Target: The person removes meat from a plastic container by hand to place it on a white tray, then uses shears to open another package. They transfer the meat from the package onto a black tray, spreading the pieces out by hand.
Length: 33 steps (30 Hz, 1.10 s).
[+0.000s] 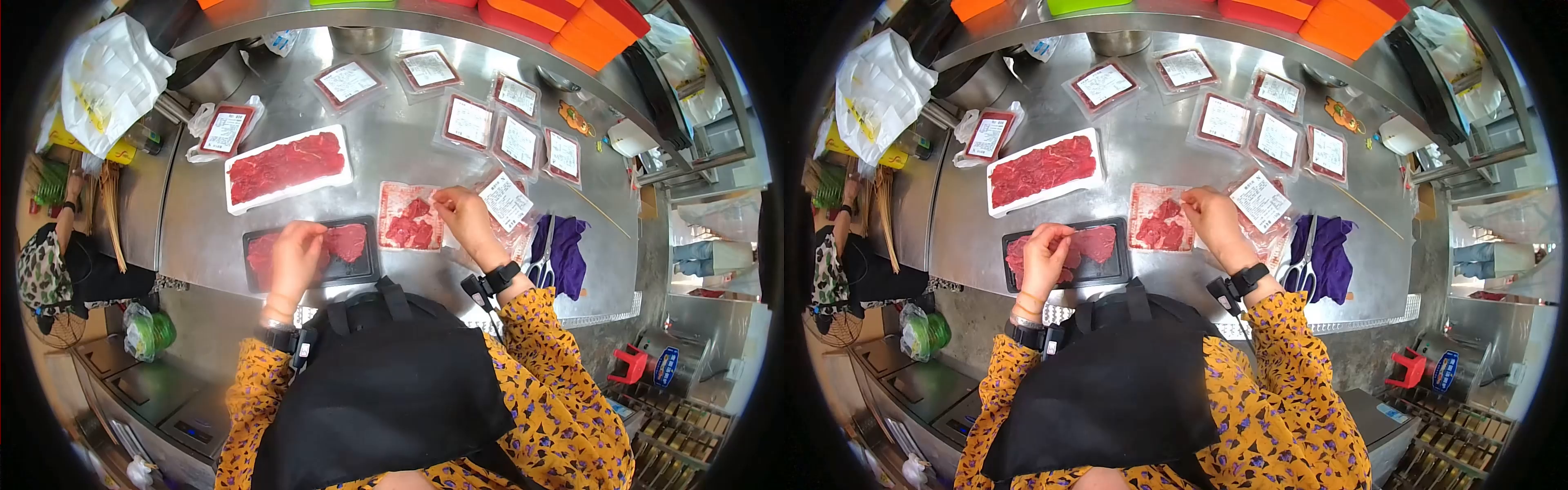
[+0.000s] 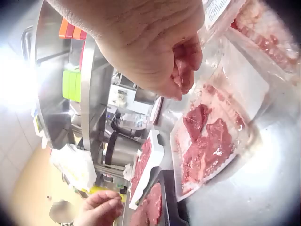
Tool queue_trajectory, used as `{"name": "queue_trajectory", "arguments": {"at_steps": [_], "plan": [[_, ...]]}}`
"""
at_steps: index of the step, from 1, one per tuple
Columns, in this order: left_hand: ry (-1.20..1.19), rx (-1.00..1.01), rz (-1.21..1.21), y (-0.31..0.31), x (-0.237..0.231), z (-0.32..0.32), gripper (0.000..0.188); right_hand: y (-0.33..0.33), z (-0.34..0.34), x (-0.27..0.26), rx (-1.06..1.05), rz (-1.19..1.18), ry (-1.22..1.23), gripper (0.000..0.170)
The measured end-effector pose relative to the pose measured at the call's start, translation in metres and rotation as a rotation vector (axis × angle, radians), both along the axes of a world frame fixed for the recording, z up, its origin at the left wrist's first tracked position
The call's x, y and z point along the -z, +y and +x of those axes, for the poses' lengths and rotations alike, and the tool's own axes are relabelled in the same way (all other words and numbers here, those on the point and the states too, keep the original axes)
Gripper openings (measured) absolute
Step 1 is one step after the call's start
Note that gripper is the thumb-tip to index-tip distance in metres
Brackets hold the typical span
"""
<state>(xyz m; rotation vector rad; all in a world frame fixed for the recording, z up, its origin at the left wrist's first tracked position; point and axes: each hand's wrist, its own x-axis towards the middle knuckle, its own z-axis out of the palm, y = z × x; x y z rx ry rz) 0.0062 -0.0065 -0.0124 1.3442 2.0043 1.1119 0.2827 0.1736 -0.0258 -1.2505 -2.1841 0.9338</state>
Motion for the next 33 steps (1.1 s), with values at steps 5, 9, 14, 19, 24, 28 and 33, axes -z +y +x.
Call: {"name": "queue_trajectory", "arguments": {"at_steps": [5,9,14,19,24,28,33], "plan": [[-0.066,0.086,0.046,0.013,-0.007,0.015,0.010,-0.008,-0.017,0.008,-0.243,0.316,-0.093,0.021],[-0.065,0.132,0.045,0.018,-0.027,0.027,0.012,-0.003,-0.024,0.025,-0.206,0.225,-0.185,0.025],[-0.105,0.177,0.028,0.018,-0.026,0.031,0.013,0.008,-0.019,0.032,-0.065,-0.439,0.080,0.023],[-0.357,0.213,-0.021,0.034,-0.026,0.041,0.025,-0.002,-0.019,-0.017,-0.140,-0.801,0.491,0.027],[-0.658,0.318,0.017,0.056,-0.021,0.055,0.031,-0.015,-0.030,-0.048,-0.313,-0.909,0.669,0.030],[-0.895,0.336,-0.101,0.053,-0.037,0.055,0.017,-0.026,-0.039,-0.053,-0.281,-0.813,0.705,0.027],[-0.890,0.261,-0.092,0.047,-0.035,0.052,0.021,-0.034,-0.041,-0.040,-0.216,-0.929,0.657,0.020]]}}
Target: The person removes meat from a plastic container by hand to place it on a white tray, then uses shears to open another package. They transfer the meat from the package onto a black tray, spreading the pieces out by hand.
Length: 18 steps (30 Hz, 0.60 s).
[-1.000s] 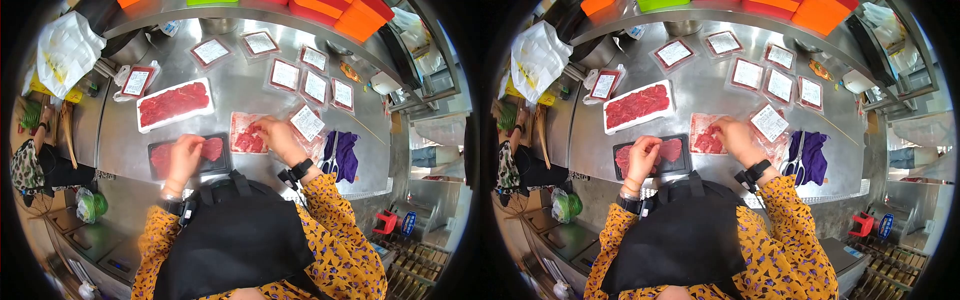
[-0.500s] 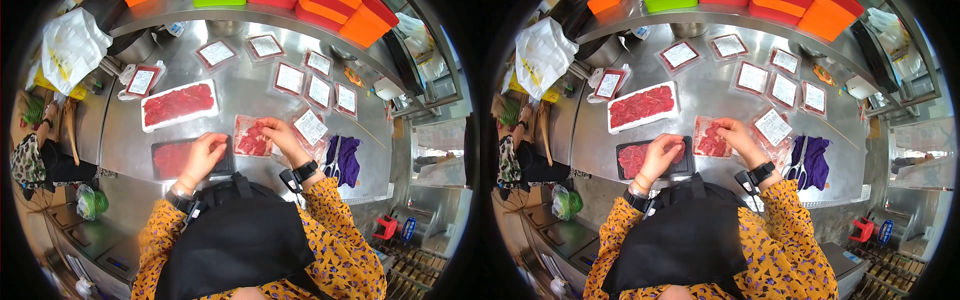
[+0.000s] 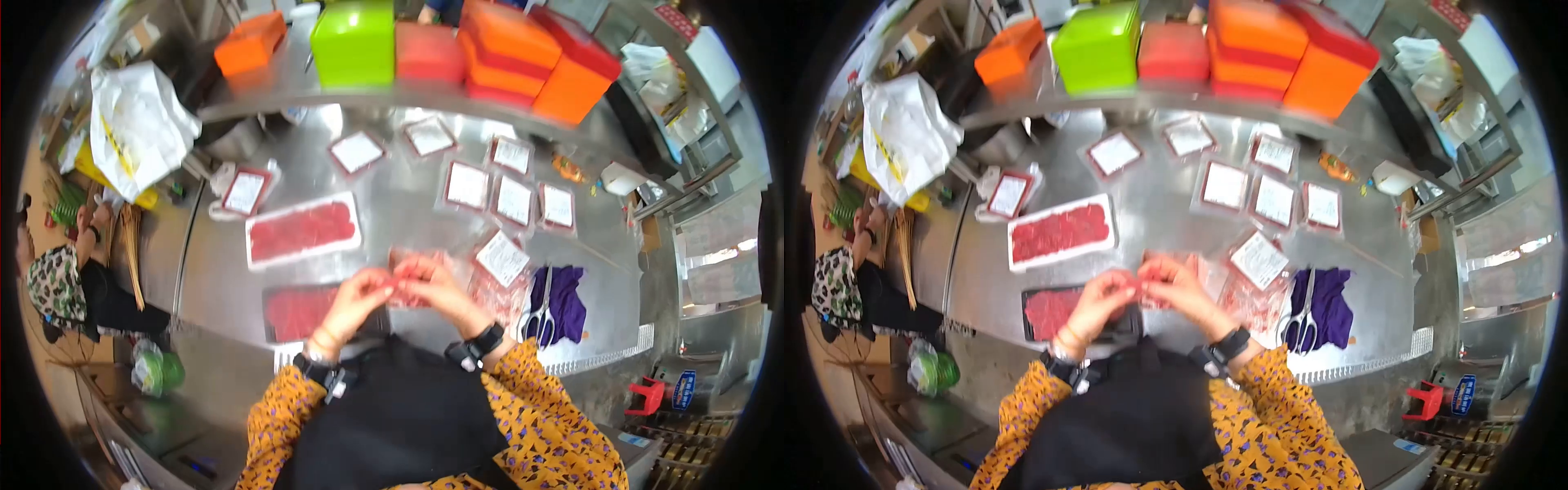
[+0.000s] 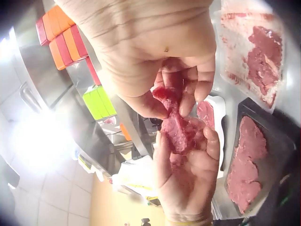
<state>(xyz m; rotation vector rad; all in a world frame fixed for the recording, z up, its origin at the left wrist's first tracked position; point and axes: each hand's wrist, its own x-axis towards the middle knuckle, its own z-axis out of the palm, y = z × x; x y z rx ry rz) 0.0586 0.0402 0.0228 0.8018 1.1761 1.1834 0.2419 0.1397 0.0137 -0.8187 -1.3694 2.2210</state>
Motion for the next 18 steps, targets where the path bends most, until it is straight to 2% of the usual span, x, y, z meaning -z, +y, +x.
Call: {"name": "queue_trajectory", "arguments": {"at_steps": [3,6,8,12,13,16,18], "plan": [[-0.156,-0.105,0.004,-0.004,0.008,0.002,0.010,-0.005,0.000,0.006,0.002,-0.044,0.022,0.020],[-0.287,-0.187,0.012,0.001,-0.003,0.010,0.013,-0.003,0.003,0.016,0.027,-0.072,0.030,0.021],[-0.315,-0.126,0.047,0.004,0.007,0.006,0.016,-0.001,0.005,0.016,0.044,-0.081,0.038,0.021],[-0.081,-0.031,0.036,0.007,0.021,0.003,0.019,0.004,0.014,0.004,0.066,-0.077,0.032,0.022],[-0.104,-0.067,0.066,0.008,0.016,0.009,0.018,0.002,0.016,0.007,0.055,-0.040,0.045,0.022],[0.164,0.005,0.039,0.007,0.024,0.006,0.018,0.000,0.018,0.000,0.044,0.052,0.011,0.021],[0.145,-0.032,0.041,0.005,0.023,0.006,0.015,-0.001,0.017,-0.001,0.067,0.053,0.002,0.021]]}}
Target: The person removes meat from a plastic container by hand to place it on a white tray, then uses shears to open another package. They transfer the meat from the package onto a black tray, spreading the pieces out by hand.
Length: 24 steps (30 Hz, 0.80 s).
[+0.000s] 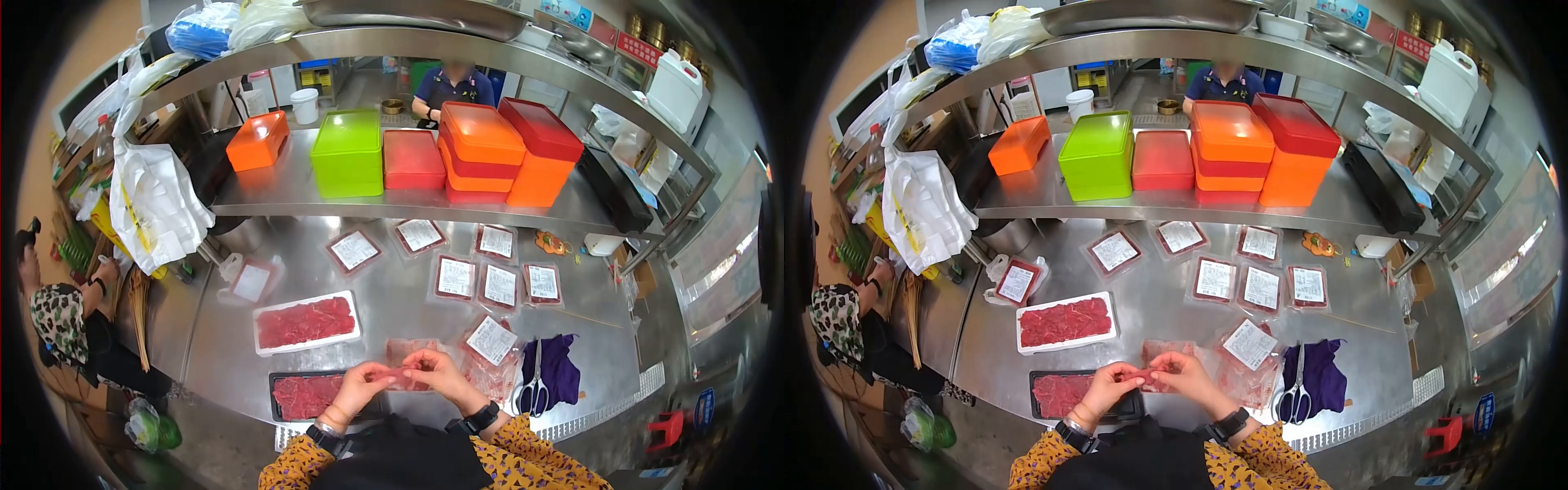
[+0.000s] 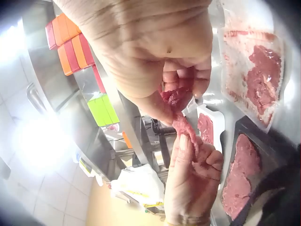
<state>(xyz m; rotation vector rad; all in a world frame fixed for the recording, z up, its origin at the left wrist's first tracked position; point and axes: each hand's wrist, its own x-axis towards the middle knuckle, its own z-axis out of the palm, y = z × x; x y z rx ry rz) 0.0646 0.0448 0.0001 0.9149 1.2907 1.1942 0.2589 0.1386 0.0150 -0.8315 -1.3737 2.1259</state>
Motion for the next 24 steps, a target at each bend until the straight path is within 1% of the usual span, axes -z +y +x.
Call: {"name": "queue_trajectory", "arguments": {"at_steps": [2,5,8,11,12,14,17,20,23,24], "plan": [[0.008,-0.034,0.015,0.000,-0.004,0.000,0.011,0.002,0.000,0.002,0.021,0.022,0.017,0.020],[-0.060,-0.051,-0.029,-0.003,-0.001,-0.007,0.011,0.003,0.002,0.012,0.040,0.044,-0.008,0.019],[-0.202,-0.059,-0.088,-0.006,-0.004,-0.014,0.014,0.003,0.001,0.012,0.042,0.062,-0.046,0.019],[-0.287,-0.087,-0.089,-0.006,-0.006,-0.016,0.012,0.001,0.001,0.004,0.039,0.023,-0.043,0.019],[-0.284,-0.111,-0.097,-0.006,-0.007,-0.015,0.012,0.000,0.000,0.002,0.037,0.002,-0.036,0.019],[-0.277,-0.159,-0.116,-0.007,-0.009,-0.014,0.013,0.000,-0.001,0.006,0.044,0.036,-0.040,0.018],[-0.359,-0.216,-0.079,-0.007,-0.004,-0.014,0.012,0.001,0.000,0.008,0.026,0.028,-0.055,0.018],[-0.320,-0.264,0.010,-0.005,-0.006,-0.011,0.017,0.000,0.000,0.009,0.023,0.030,-0.061,0.017],[-0.282,-0.166,0.015,-0.011,-0.006,-0.019,0.021,-0.001,0.000,0.011,0.018,0.058,-0.079,0.018],[-0.268,-0.165,0.020,-0.012,-0.006,-0.020,0.021,-0.001,0.001,0.011,0.015,0.068,-0.089,0.018]]}}
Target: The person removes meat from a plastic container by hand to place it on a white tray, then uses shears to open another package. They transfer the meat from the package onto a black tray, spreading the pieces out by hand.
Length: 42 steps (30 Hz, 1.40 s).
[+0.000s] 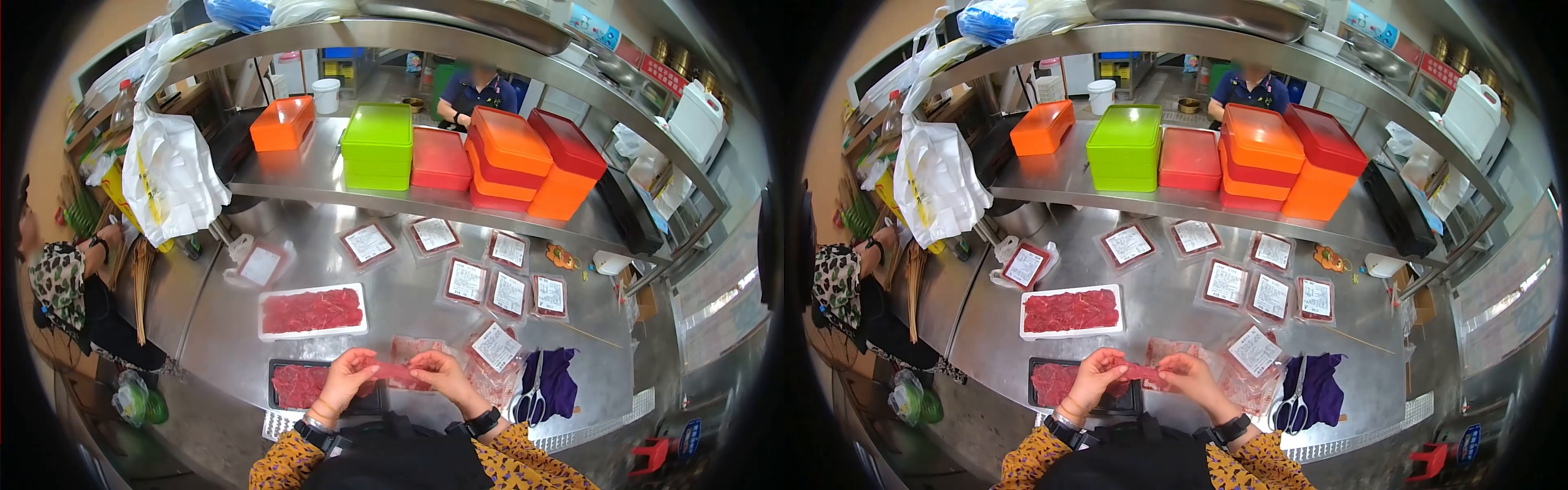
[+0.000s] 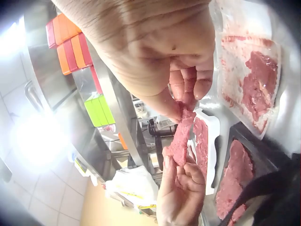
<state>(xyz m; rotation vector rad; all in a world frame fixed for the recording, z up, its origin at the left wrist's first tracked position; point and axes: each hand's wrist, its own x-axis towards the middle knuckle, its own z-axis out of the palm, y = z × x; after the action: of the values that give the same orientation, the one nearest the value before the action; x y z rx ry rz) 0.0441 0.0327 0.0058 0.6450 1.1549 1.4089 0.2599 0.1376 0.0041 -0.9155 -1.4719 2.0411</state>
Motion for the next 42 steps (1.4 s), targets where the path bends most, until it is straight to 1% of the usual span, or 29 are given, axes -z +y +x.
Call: {"name": "queue_trajectory", "arguments": {"at_steps": [3,6,8,11,14,16,17,18,19,20,21,22,24,27,30,31,34,35,38,39,42], "plan": [[0.021,-0.011,-0.003,-0.003,0.001,-0.002,0.020,-0.001,0.002,-0.005,0.000,0.013,-0.058,0.016],[0.029,-0.030,-0.013,-0.008,0.008,-0.007,0.017,-0.001,0.001,0.002,0.027,0.049,0.032,0.013],[0.066,-0.021,0.000,-0.011,0.020,-0.010,0.016,-0.002,0.000,0.002,0.009,0.059,0.025,0.013],[0.073,-0.014,-0.077,-0.013,0.016,-0.012,0.014,-0.004,-0.004,0.004,-0.005,0.046,0.048,0.013],[0.019,-0.015,-0.070,-0.015,0.011,-0.014,0.014,-0.005,-0.014,0.001,-0.042,0.019,0.051,0.012],[0.224,0.042,-0.072,-0.018,0.011,-0.019,0.020,-0.004,-0.019,-0.010,-0.067,-0.005,0.033,0.011],[0.277,0.031,-0.079,-0.019,0.010,-0.021,0.021,-0.006,-0.024,-0.020,-0.080,-0.026,0.021,0.011],[0.309,0.038,-0.096,-0.022,0.002,-0.023,0.020,-0.005,-0.028,-0.023,-0.086,0.011,-0.007,0.011],[0.345,-0.003,-0.059,-0.025,-0.006,-0.023,0.017,-0.004,-0.033,-0.021,-0.097,0.048,-0.033,0.011],[0.259,-0.025,-0.083,-0.027,-0.009,-0.026,0.017,-0.003,-0.038,-0.011,-0.106,0.065,0.031,0.011],[0.321,-0.034,-0.152,-0.030,-0.009,-0.032,0.017,-0.001,-0.044,-0.002,-0.111,0.098,0.102,0.010],[0.316,-0.022,-0.225,-0.034,-0.017,-0.037,0.017,-0.002,-0.048,0.001,-0.136,0.088,0.074,0.010],[0.408,-0.067,-0.137,-0.039,-0.009,-0.044,0.017,-0.002,-0.056,-0.001,-0.177,0.097,0.026,0.009],[0.440,-0.087,-0.222,-0.046,-0.013,-0.048,0.018,-0.006,-0.068,0.017,-0.192,0.110,-0.016,0.007],[0.517,-0.079,-0.206,-0.051,-0.014,-0.051,0.019,-0.009,-0.075,0.026,-0.232,0.177,-0.067,0.006],[0.588,-0.090,-0.200,-0.052,-0.015,-0.050,0.018,-0.010,-0.077,0.024,-0.254,0.180,-0.087,0.006],[0.554,-0.060,-0.134,-0.061,0.013,-0.052,0.014,-0.021,-0.079,0.028,-0.318,0.169,-0.131,0.007],[0.693,-0.065,-0.067,-0.065,0.021,-0.053,0.014,-0.024,-0.078,0.031,-0.339,0.166,-0.143,0.007],[0.791,-0.052,-0.099,-0.078,0.032,-0.050,0.015,-0.035,-0.071,0.044,-0.373,0.199,-0.178,0.008],[0.912,-0.050,-0.093,-0.082,0.034,-0.050,0.017,-0.038,-0.071,0.046,-0.399,0.252,-0.193,0.008],[0.956,-0.058,-0.111,-0.089,0.035,-0.046,0.018,-0.045,-0.069,0.048,-0.416,0.308,-0.230,0.009]]}}
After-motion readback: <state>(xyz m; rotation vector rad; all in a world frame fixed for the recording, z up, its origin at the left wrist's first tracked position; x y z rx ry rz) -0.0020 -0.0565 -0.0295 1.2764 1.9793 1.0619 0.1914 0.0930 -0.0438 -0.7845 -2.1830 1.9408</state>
